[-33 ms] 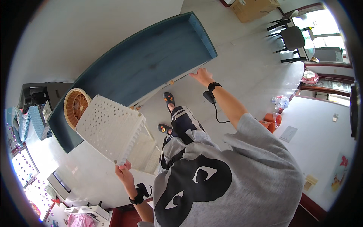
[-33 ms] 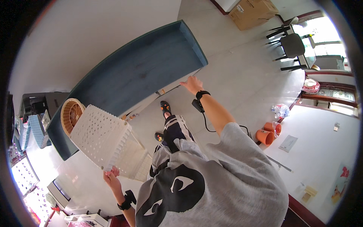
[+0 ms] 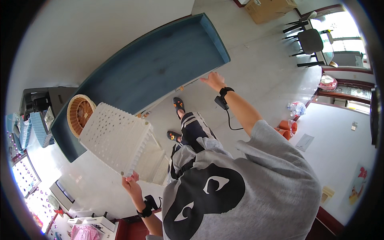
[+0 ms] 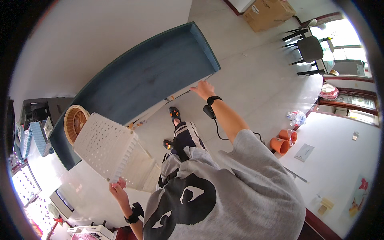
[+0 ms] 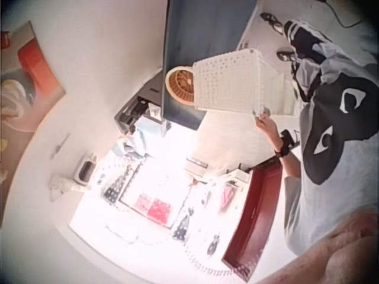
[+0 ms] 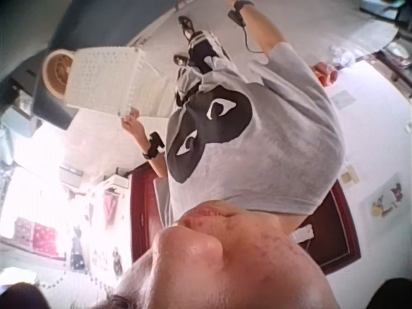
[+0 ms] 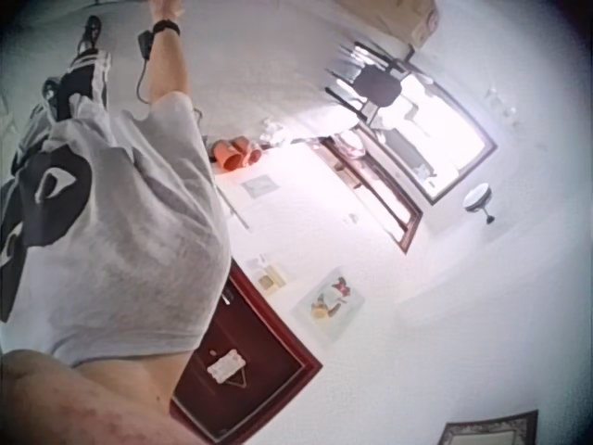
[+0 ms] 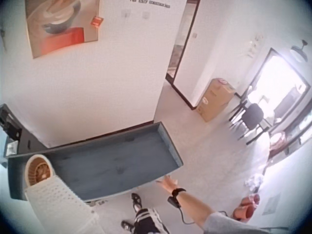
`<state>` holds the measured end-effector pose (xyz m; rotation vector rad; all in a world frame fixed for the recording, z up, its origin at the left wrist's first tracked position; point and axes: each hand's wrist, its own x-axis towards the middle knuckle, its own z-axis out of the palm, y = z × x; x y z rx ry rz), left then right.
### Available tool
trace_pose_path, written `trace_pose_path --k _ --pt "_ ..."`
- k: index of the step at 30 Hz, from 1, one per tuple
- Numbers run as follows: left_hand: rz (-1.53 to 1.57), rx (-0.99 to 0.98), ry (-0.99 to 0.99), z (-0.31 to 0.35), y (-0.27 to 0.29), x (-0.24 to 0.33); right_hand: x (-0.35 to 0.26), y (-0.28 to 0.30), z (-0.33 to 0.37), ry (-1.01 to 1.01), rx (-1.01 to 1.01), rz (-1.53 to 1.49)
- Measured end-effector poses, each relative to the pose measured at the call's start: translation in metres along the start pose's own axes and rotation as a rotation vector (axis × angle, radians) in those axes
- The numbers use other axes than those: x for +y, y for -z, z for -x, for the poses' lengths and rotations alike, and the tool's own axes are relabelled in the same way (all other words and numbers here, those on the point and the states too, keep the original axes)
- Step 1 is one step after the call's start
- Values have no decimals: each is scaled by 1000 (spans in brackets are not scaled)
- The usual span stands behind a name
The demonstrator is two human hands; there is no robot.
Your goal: Disassemble a white plastic tiered storage organizer by pulling apart the shelves and vertical supports.
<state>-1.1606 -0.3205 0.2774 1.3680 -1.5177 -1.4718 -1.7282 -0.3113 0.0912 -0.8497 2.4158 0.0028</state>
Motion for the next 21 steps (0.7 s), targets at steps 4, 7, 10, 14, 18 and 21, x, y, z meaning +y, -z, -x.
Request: trace_pose_path --k 4,7,10,14,18,21 --pt "-76 131 19 -6 4 5 0 4 -16 72 -2 97" --pt "-48 187 61 -16 5 9 3 15 -18 62 42 82" --pt "-29 178 36 -24 1 12 7 34 -21 50 5 69" --pt "-29 156 3 -31 -4 14 8 56 -26 176 55 194" --pt "78 176 11 -38 -1 9 8 75 -30 175 50 282" --pt "104 153 -24 -42 -1 3 9 92 -36 139 166 161"
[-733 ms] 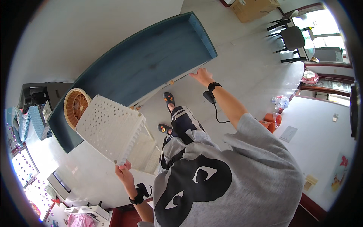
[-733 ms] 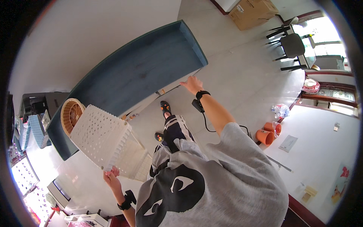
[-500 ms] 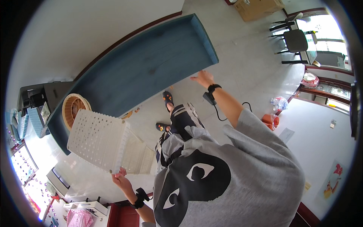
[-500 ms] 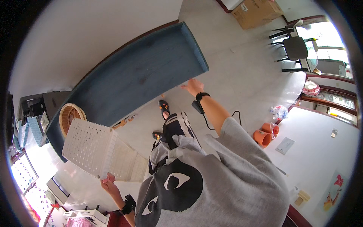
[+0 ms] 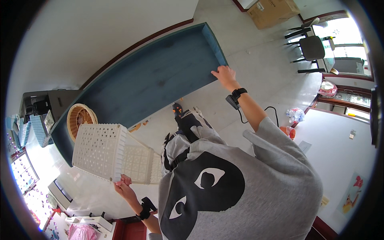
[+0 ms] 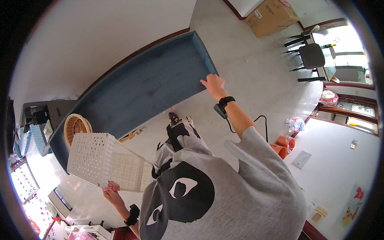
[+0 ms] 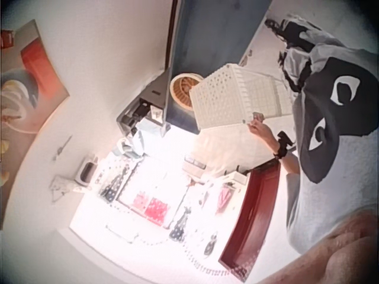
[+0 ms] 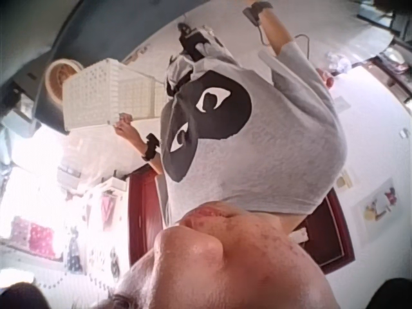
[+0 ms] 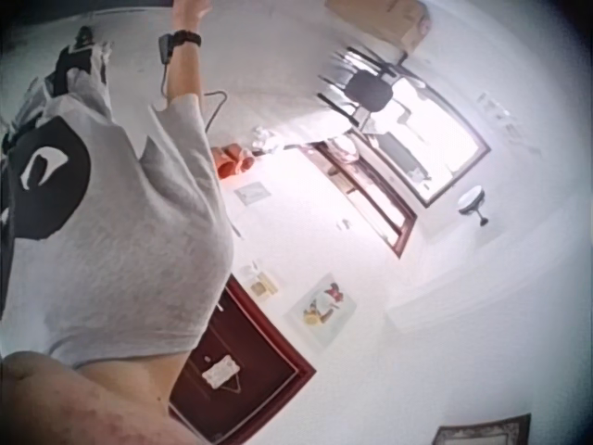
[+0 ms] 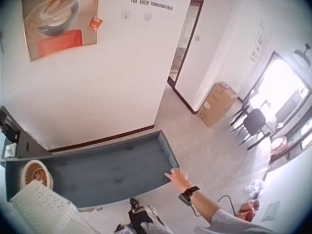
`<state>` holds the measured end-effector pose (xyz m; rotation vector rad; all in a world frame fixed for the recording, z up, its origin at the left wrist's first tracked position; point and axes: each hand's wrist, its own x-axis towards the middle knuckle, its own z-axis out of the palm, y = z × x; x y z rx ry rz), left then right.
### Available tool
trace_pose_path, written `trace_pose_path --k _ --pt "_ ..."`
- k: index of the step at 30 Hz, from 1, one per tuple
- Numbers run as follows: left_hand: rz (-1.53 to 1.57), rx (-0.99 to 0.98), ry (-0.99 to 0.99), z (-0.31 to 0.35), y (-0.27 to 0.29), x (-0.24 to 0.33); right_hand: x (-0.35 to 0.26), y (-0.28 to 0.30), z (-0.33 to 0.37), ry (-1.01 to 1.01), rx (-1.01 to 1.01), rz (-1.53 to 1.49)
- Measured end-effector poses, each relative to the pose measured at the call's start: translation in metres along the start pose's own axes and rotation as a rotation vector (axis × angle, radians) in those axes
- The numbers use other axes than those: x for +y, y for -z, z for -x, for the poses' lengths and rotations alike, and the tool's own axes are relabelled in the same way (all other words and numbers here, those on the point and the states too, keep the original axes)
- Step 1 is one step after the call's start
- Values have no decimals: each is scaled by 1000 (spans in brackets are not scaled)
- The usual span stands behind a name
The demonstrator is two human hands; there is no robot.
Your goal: Disassemble a white plastic tiered storage organizer by pulling apart the shelves and vertical supports.
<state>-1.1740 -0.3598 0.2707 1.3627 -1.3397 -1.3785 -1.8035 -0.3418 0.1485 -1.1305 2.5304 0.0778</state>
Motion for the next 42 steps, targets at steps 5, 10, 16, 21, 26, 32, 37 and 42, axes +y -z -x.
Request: trace_pose_path --k 5,10,16,21,26,32,37,42 --pt "-6 -17 -9 -2 -18 -6 9 19 -2 101 189 -222" --pt "-41 8 58 -1 -27 -1 27 1 33 -6 131 -274" --pt "-127 21 78 10 -38 -16 52 -52 59 -69 150 -742" --pt "-167 -37 34 19 -56 -24 48 -86 69 -319 -53 -1172" --pt "-124 -132 -7 11 -55 -19 34 -85 86 -193 103 -1326" --pt "-157 -233 -26 8 -57 -20 26 -65 107 -67 288 -1091" --pt "-191 -196 -25 10 -54 -11 36 -77 101 -43 382 -1027" --pt "-143 -148 -30 15 -56 -4 91 -98 93 -480 473 -1483"
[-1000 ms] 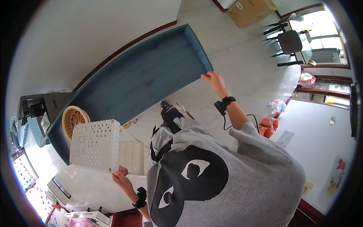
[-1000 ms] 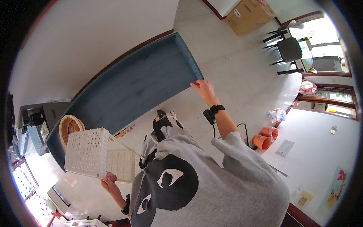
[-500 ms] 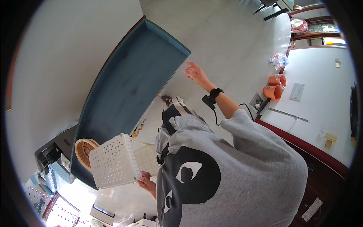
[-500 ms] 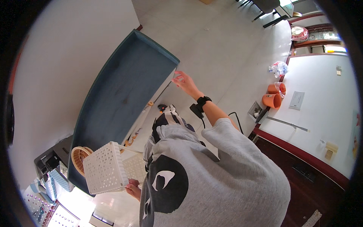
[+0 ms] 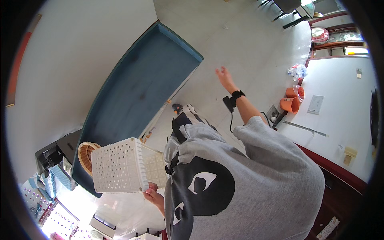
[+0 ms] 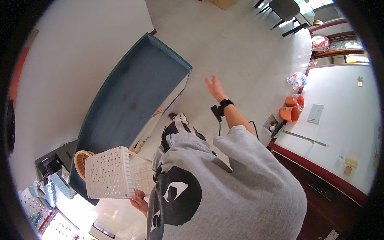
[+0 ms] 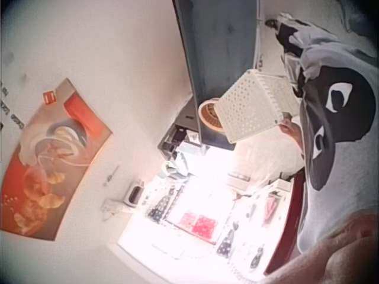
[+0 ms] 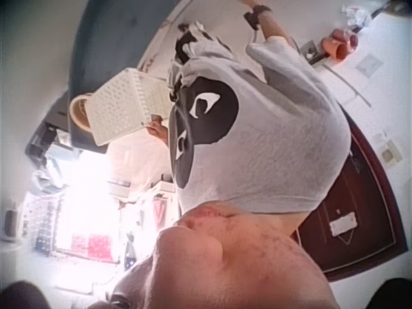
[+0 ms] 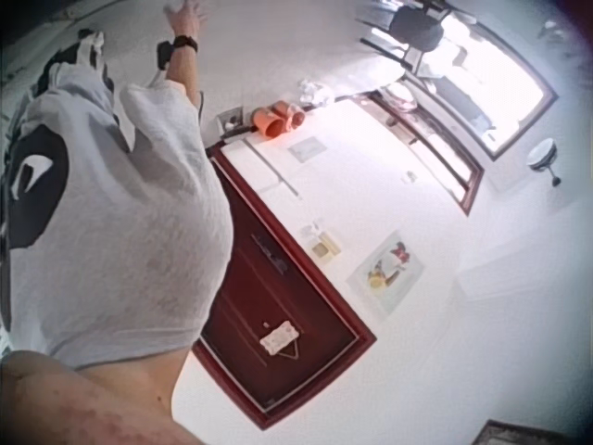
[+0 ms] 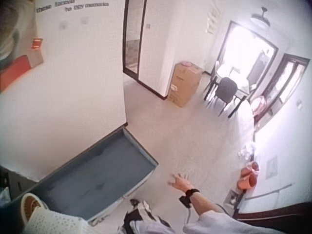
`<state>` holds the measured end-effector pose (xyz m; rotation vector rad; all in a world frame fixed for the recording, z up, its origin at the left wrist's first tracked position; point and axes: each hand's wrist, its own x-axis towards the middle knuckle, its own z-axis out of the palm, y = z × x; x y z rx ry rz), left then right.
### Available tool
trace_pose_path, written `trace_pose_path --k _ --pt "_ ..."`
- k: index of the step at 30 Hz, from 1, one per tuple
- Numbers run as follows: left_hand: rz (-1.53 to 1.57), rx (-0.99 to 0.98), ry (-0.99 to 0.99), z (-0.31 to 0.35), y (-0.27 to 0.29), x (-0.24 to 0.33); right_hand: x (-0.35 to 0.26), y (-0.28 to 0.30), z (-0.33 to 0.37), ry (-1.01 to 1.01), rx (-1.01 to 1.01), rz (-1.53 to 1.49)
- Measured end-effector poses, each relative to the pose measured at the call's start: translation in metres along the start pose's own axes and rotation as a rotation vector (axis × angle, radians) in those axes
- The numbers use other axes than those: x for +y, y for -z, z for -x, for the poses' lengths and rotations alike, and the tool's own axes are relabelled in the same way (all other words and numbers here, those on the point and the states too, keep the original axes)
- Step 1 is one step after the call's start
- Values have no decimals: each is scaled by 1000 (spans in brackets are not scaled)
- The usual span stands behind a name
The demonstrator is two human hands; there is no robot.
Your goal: Disassemble a white plastic tiered storage organizer by pulling apart the shelves and vertical supports.
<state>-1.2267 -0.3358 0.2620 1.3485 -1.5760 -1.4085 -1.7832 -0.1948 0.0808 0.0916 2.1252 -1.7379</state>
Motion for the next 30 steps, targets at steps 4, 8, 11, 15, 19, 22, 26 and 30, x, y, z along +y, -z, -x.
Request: trace_pose_path --k 4,8,11,15,19,22,26,30 --pt "-27 19 0 4 -8 -1 9 45 -38 116 -673 964" --pt "-27 14 -1 6 -10 3 8 28 -83 123 -430 1131" --pt "-21 11 31 4 -6 6 -14 21 -86 370 -615 463" --pt "-12 21 39 0 -6 6 -55 -1 -66 -173 -640 -398" --pt "-13 4 42 -3 -9 5 -85 -15 -51 -244 -632 -351" --pt "-18 -30 43 -5 -10 6 -94 -19 -44 -290 -613 -419" --pt "-42 -36 52 -5 -10 10 -98 -16 -36 -362 -568 -611" --pt "-34 3 59 -6 -12 14 -94 -11 -36 -412 -547 -770"
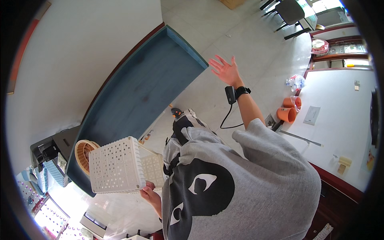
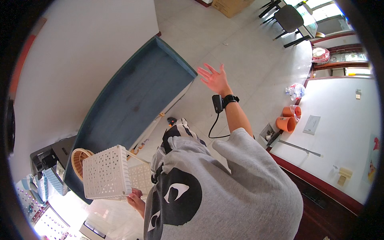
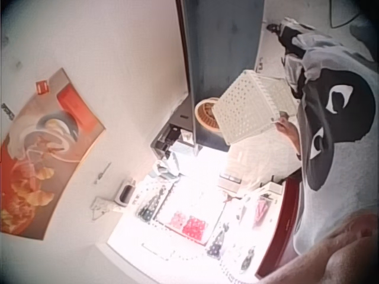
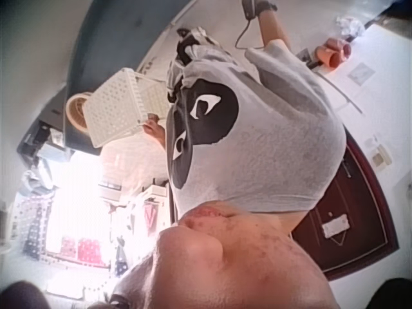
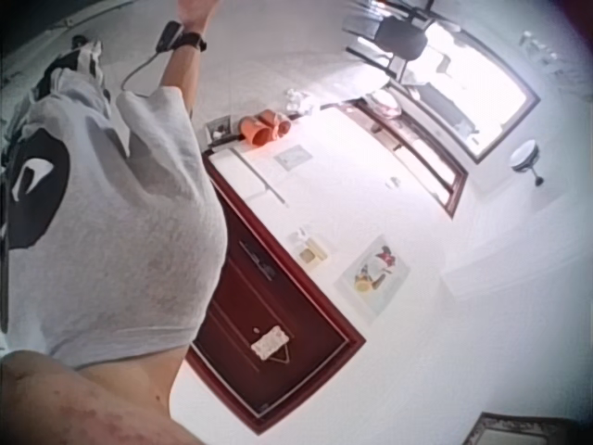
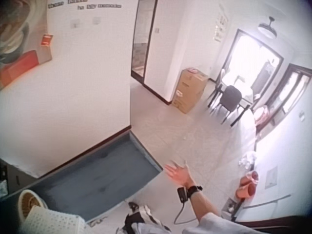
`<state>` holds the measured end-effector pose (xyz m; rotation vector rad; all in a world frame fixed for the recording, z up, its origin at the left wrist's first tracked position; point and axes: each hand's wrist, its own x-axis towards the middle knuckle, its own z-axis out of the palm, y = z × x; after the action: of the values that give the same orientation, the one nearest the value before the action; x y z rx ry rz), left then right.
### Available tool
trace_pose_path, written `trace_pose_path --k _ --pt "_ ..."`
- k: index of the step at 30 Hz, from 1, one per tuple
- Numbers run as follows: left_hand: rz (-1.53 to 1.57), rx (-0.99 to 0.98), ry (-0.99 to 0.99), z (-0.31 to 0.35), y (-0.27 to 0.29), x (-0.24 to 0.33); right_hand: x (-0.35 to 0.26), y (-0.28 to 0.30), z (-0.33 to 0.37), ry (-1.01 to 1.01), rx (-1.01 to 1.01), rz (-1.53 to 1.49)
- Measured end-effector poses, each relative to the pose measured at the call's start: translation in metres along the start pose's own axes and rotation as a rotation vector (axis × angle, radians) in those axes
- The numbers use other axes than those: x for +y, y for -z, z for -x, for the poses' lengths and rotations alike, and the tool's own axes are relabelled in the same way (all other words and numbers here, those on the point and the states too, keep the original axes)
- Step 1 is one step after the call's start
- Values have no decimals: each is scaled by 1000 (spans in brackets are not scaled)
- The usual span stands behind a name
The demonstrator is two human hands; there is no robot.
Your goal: Disassemble a white plastic tiered storage organizer by pulling apart the shelves and vertical supports.
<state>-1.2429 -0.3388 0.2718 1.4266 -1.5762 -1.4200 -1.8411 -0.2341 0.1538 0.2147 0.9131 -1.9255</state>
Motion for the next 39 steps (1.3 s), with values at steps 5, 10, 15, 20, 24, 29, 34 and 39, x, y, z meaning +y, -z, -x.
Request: trace_pose_path --k 5,10,15,20,24,29,34,39 --pt "24 -17 -45 -2 -1 6 13 13 -20 58 207 225" --pt "-11 3 -114 -1 41 26 23 -37 -27 237 331 1633" --pt "33 304 13 8 66 45 86 -161 2 331 -296 1528" --pt "-485 252 -121 12 30 79 202 -266 42 -143 -926 1258" --pt "-490 -35 -146 7 5 136 224 -304 67 -371 -849 1058" --pt "-658 -174 -344 -9 -8 188 200 -323 64 -253 -902 981" --pt "-804 -295 -415 -47 -22 202 216 -309 34 -170 -834 830" --pt "-953 -389 -521 -90 -28 205 243 -283 10 -78 -714 677"
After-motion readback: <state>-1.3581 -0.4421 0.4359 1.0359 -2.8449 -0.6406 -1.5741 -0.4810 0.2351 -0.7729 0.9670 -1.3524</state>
